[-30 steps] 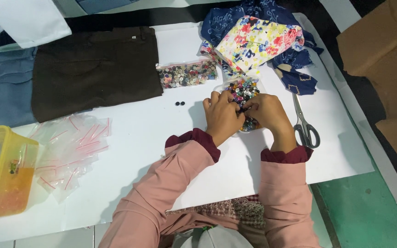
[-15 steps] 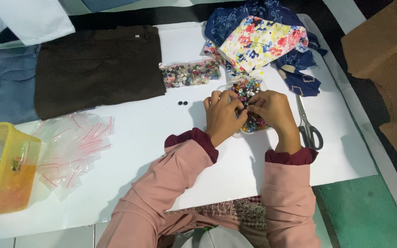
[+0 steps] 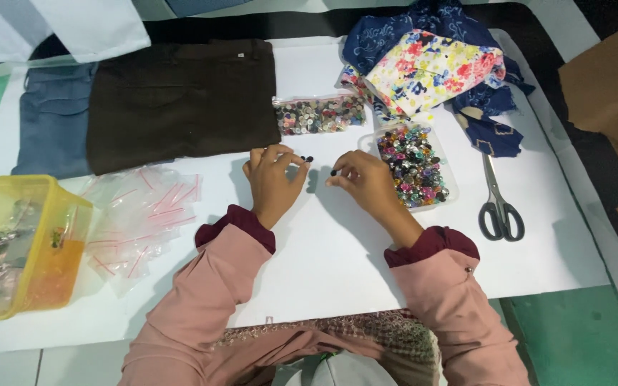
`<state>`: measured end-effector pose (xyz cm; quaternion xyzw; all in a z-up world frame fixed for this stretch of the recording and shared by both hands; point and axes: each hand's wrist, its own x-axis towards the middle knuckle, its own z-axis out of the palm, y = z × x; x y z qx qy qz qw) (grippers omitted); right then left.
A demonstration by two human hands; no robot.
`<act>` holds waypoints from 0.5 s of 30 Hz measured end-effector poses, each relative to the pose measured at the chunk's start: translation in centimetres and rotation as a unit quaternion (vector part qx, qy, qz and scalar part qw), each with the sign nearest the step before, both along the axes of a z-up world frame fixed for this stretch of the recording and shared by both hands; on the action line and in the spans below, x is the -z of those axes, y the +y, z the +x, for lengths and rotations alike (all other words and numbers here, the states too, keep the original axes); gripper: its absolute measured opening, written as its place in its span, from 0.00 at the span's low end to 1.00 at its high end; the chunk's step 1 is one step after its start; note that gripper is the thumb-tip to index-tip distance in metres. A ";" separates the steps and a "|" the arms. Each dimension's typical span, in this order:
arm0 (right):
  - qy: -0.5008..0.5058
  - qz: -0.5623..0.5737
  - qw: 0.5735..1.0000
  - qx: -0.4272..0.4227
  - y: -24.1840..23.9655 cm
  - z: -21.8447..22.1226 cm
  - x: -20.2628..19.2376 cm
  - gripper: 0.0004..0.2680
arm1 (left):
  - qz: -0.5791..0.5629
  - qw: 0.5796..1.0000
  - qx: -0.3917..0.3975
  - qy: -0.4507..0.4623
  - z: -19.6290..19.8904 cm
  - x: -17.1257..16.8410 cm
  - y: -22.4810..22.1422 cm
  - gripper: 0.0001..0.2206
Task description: The person sorts various buttons by hand, picking them from a container and placing them into organized groups on a white table; they move plastic bags and fabric aside to clear space.
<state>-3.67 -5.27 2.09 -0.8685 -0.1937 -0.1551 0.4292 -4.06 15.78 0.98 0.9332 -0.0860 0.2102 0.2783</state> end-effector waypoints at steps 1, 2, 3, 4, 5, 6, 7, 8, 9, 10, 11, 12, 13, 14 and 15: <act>-0.001 0.000 1.000 -0.001 0.5 0.2 0.0 0.08 | 0.000 1.000 -0.001 -0.001 0.3 0.5 0.3 0.04; 0.020 -0.014 1.000 -0.003 0.9 0.4 0.0 0.09 | 0.005 1.000 -0.003 0.010 0.5 1.1 0.6 0.04; 0.041 -0.029 0.999 -0.005 1.3 0.5 0.0 0.09 | 0.010 1.000 -0.005 0.021 0.8 1.6 0.9 0.05; 0.042 -0.029 0.999 -0.005 1.5 1.4 0.9 0.09 | 0.010 1.000 -0.005 0.022 0.9 1.7 1.0 0.05; 0.051 -0.036 0.998 -0.006 1.7 2.3 1.8 0.10 | 0.004 0.999 -0.002 0.037 1.1 1.8 1.1 0.05; 0.058 -0.043 0.997 -0.007 1.9 3.3 2.6 0.10 | -0.003 0.999 0.002 0.050 1.4 1.8 1.1 0.05; 0.057 -0.044 0.997 -0.008 2.1 3.7 2.8 0.10 | -0.004 0.999 0.001 0.049 1.5 1.9 1.2 0.05; 0.074 -0.051 0.996 -0.002 2.3 4.1 3.0 0.10 | -0.017 0.998 0.001 0.062 1.6 2.0 1.2 0.05; 0.090 -0.058 0.994 0.003 2.5 4.5 3.2 0.10 | -0.030 0.997 0.001 0.074 1.7 2.1 1.3 0.06; 0.090 -0.059 0.994 0.001 2.8 4.6 3.1 0.10 | -0.031 0.997 -0.001 0.074 1.9 2.3 1.4 0.06; 0.091 -0.071 0.993 0.004 3.1 4.6 3.1 0.09 | -0.040 0.996 -0.002 0.080 2.1 2.5 1.6 0.06; 0.092 -0.084 0.992 0.006 3.4 4.6 3.0 0.09 | -0.050 0.995 -0.003 0.087 2.2 2.8 1.7 0.07; 0.092 -0.084 0.992 0.004 3.7 4.6 2.9 0.09 | -0.051 0.995 -0.006 0.087 2.3 2.8 1.7 0.07; 0.093 -0.075 0.993 0.007 3.8 4.5 2.9 0.09 | -0.062 0.994 -0.005 0.092 2.4 2.8 1.7 0.08; 0.094 -0.065 0.993 0.010 3.9 4.4 2.9 0.09 | -0.072 0.993 -0.005 0.098 2.5 2.9 1.7 0.09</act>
